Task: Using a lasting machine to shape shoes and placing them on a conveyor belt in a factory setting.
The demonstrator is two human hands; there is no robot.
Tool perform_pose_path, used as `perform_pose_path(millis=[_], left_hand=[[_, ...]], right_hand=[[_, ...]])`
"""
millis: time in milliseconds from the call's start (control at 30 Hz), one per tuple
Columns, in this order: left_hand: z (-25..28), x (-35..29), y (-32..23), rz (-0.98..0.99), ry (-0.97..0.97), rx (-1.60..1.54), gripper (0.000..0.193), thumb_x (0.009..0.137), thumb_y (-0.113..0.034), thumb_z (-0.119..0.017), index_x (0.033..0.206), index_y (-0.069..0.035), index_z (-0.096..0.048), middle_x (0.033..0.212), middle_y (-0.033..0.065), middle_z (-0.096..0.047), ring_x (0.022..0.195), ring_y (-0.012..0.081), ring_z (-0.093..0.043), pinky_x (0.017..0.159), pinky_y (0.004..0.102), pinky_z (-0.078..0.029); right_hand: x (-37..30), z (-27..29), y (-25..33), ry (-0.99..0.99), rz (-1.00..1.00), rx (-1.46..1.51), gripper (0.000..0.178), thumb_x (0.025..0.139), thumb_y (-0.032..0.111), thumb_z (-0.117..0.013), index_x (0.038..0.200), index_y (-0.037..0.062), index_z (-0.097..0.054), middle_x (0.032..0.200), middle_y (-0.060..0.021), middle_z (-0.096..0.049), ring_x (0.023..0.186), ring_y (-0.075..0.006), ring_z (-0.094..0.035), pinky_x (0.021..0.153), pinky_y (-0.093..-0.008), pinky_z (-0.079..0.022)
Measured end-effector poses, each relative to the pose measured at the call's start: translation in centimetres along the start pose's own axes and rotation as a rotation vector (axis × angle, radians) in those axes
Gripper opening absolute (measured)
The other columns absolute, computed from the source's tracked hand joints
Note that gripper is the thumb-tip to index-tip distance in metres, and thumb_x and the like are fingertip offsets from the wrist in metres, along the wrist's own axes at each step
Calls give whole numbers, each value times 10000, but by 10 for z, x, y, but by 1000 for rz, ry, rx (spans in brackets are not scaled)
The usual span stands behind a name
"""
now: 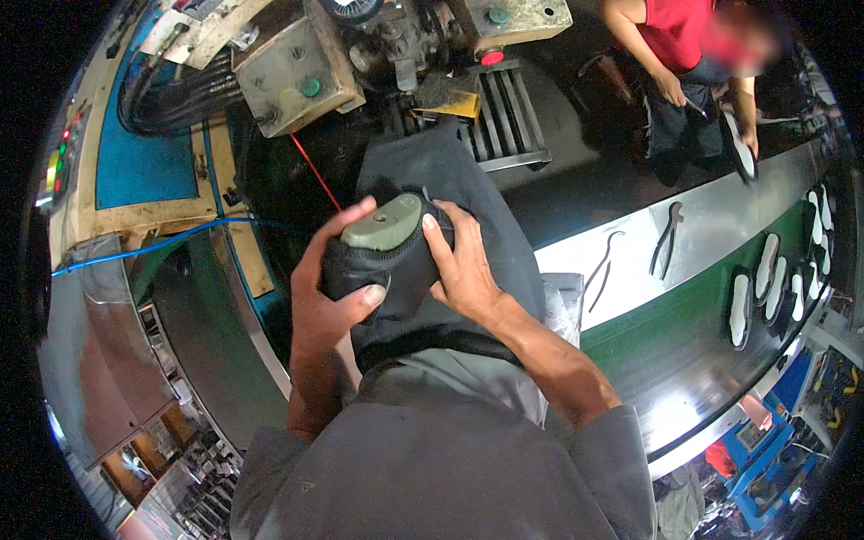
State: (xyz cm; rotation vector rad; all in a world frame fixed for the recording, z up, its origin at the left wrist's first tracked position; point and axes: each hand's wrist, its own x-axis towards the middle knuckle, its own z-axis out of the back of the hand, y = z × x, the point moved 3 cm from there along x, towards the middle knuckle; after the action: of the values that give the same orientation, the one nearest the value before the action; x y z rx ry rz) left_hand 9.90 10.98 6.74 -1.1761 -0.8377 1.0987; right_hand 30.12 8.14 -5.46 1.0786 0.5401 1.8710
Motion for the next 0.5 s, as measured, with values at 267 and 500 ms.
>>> perform_pose_path(millis=[267, 500], left_hand=[[-9, 55, 45, 37, -90, -479, 794, 880, -166, -849, 1606, -55, -548, 1486, 89, -621, 1262, 167, -636, 1092, 333, -522], [-40, 61, 73, 81, 126, -591, 862, 891, -304, -916, 1617, -48, -527, 1521, 108, -608, 1368, 220, -598, 1183, 359, -447]], right_hand=[[31, 57, 40, 408, -619, 376, 1165, 935, 384, -891, 1772, 53, -150, 1697, -305, -391, 1587, -467, -403, 1289, -467, -362], [40, 93, -22, 337, -651, 820, 961, 1030, 425, -793, 1765, 91, -272, 1765, -192, -368, 1622, -346, -375, 1310, -501, -324]])
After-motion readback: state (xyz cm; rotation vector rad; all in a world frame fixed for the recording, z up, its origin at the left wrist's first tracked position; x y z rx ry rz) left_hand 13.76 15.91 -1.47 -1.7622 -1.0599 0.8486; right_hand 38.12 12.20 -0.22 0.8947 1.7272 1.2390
